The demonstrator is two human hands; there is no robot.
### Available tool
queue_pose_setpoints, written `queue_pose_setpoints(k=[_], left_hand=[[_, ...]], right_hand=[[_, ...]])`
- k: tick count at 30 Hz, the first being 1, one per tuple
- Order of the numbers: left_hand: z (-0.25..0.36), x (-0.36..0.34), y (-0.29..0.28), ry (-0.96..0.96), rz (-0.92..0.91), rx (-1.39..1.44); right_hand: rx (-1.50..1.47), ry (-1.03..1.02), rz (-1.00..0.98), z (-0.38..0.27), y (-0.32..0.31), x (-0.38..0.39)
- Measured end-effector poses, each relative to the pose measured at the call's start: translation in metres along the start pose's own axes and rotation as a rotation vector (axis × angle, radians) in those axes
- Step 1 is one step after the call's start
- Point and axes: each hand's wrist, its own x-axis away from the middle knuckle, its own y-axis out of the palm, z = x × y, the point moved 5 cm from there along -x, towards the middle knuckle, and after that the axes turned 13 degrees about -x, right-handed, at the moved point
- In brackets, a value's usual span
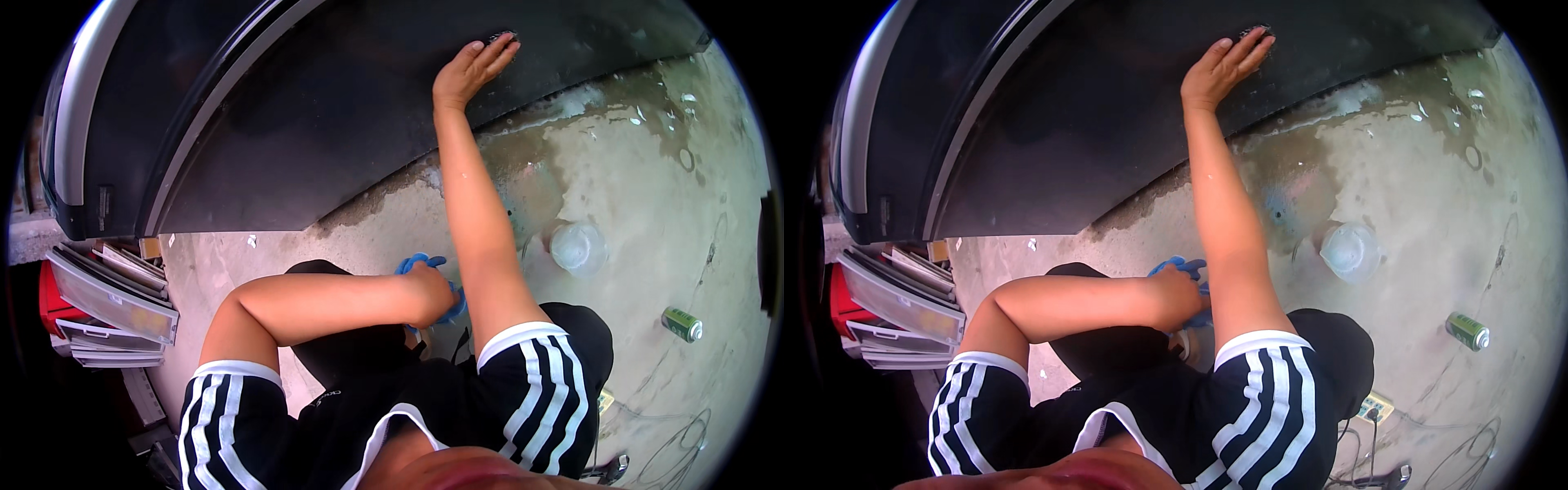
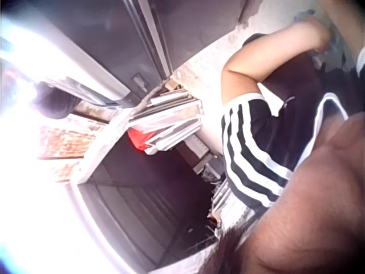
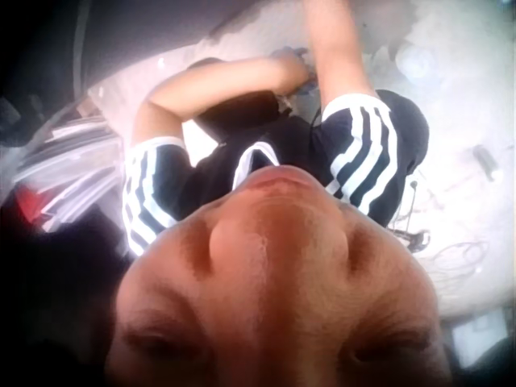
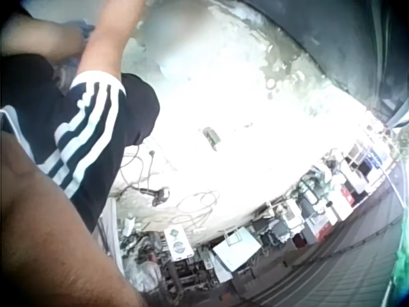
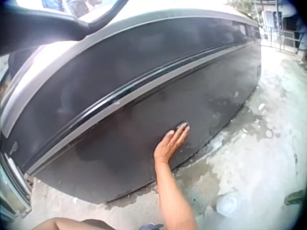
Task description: The person scrubs the lower edge of a black car bumper with a steel wool pad. They then spray a cleaning agent from a green can onto the bumper and continue scrubbing the surface with the pad.
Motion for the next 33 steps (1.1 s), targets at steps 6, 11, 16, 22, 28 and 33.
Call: queue_pose_setpoints(k=[6,11,16,22,28,33], left_hand=[[0.003,-0.001,0.014,0.068,0.279,-0.189],[0.008,0.011,0.008,0.026,-0.079,0.008],[0.007,0.019,0.009,0.003,0.021,-0.047],[0.013,0.020,0.021,0.050,0.008,-0.125],[0.011,0.021,0.018,0.038,-0.026,-0.094],[0.011,0.019,0.026,0.061,0.020,-0.142]], right_hand=[[0.104,-0.508,-0.687,-0.098,0.047,0.147],[0.118,-0.028,-0.217,0.015,-0.001,0.079],[-0.172,0.610,0.009,0.080,-0.036,0.084],[-0.055,0.149,-0.424,-0.024,0.013,0.150],[-0.110,0.629,-0.118,0.046,-0.022,0.133],[-0.107,0.218,-0.631,-0.057,0.015,0.195]])
